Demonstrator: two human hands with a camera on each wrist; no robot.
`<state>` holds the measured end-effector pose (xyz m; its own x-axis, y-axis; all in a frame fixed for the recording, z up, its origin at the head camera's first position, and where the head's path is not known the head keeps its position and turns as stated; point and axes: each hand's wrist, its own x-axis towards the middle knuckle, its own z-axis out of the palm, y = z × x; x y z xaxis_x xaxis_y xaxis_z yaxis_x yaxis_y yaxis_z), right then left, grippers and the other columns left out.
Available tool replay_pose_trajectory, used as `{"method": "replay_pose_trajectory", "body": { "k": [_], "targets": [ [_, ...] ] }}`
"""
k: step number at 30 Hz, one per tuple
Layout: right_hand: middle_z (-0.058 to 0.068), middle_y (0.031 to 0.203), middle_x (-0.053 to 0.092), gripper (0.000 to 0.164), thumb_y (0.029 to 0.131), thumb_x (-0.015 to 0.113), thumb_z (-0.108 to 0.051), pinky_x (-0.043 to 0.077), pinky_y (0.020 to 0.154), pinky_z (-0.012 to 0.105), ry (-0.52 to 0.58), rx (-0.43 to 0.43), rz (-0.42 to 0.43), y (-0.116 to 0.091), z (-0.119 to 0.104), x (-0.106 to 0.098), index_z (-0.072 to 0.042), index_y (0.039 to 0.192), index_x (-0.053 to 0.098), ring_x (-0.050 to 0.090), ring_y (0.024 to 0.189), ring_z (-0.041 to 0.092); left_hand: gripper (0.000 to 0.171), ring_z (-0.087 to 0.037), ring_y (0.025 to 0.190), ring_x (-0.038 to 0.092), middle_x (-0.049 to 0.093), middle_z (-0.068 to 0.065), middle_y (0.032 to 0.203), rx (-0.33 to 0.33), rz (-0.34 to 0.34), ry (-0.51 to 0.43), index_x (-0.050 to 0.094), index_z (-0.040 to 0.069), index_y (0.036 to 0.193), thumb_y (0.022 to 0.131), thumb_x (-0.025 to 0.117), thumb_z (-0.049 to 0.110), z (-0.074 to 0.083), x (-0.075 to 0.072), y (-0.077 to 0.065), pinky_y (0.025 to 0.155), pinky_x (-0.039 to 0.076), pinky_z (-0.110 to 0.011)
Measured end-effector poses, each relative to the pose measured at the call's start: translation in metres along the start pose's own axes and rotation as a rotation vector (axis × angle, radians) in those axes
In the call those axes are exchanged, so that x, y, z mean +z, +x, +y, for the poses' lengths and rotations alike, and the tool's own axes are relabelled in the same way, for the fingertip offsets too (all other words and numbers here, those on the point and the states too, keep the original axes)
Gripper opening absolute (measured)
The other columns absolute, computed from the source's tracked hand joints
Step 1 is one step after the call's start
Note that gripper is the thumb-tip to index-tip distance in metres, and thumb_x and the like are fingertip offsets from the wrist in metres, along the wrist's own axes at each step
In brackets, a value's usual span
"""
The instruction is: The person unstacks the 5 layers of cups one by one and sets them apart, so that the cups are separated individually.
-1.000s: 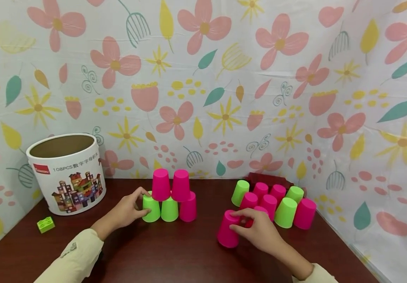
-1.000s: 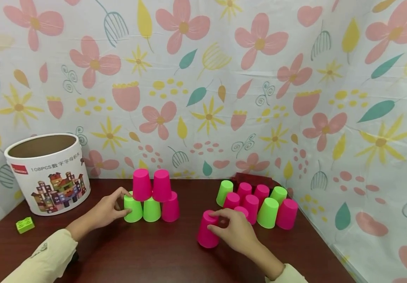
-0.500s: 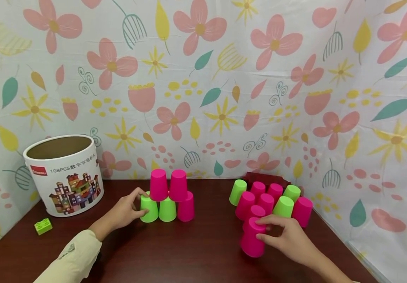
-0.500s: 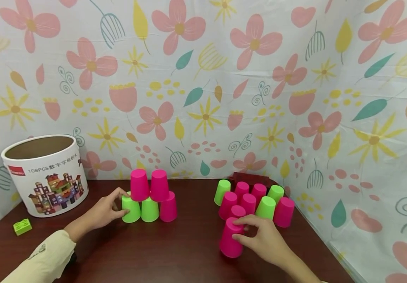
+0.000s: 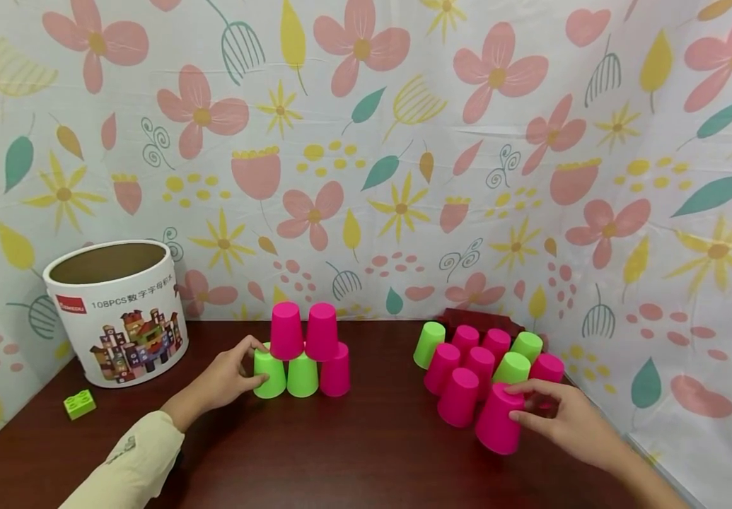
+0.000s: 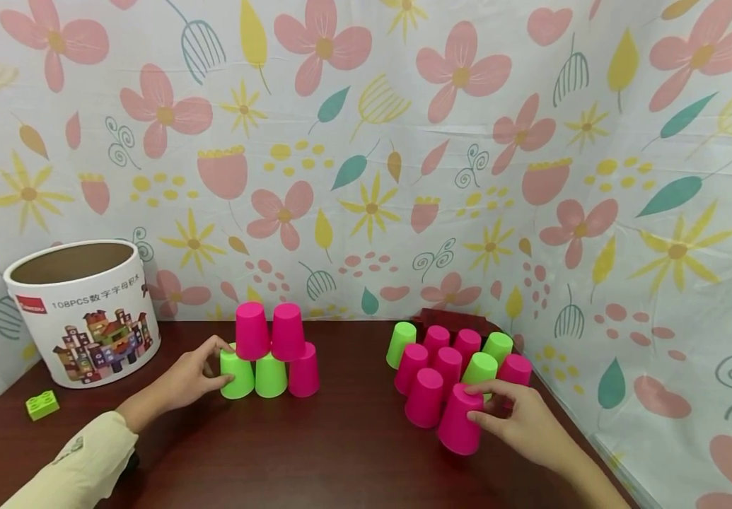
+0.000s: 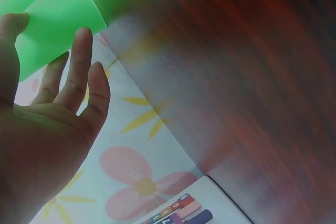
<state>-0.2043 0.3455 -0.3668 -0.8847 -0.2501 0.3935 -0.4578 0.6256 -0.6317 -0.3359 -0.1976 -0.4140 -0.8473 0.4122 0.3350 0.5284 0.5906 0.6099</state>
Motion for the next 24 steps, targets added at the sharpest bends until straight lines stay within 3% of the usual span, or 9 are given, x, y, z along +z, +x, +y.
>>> {"method": "replay_pose_trajectory", "body": {
  "k": [11,15,24],
  "targets": [
    [0.003,0.098,0.071,0.035,0.081,0.083,-0.025,0.056,0.065,0.025,-0.138,0.189,0.036,0.011,0.017,-0.003,-0.008,0.109,0.071,0.068,0.076,0.012,0.042,-0.01,0.059,0.058,0.057,-0.009,0.103,-0.003,0.001,0.007,0.048,0.016,0.117,0.087,0.077,0.011,-0.001,-0.001,0.001,0.06,0.05,-0.027],
    [0.002,0.099,0.071,0.037,0.08,0.084,-0.027,0.056,0.066,0.024,-0.164,0.194,0.017,0.018,0.024,-0.003,-0.009,0.109,0.071,0.068,0.077,0.012,0.042,-0.01,0.059,0.058,0.057,-0.009,0.104,-0.008,0.003,0.005,0.048,0.015,0.117,0.087,0.077,0.011,-0.001,0.0,0.0,0.059,0.05,-0.027],
    [0.002,0.094,0.07,0.033,0.078,0.086,-0.018,0.055,0.062,0.026,-0.148,0.092,0.035,0.024,0.035,0.001,-0.005,0.105,0.071,0.064,0.073,0.012,0.042,-0.009,0.059,0.057,0.058,-0.01,0.103,0.01,0.009,0.005,0.048,0.015,0.116,0.087,0.077,0.011,-0.001,0.0,0.001,0.059,0.05,-0.027]
  ]
}}
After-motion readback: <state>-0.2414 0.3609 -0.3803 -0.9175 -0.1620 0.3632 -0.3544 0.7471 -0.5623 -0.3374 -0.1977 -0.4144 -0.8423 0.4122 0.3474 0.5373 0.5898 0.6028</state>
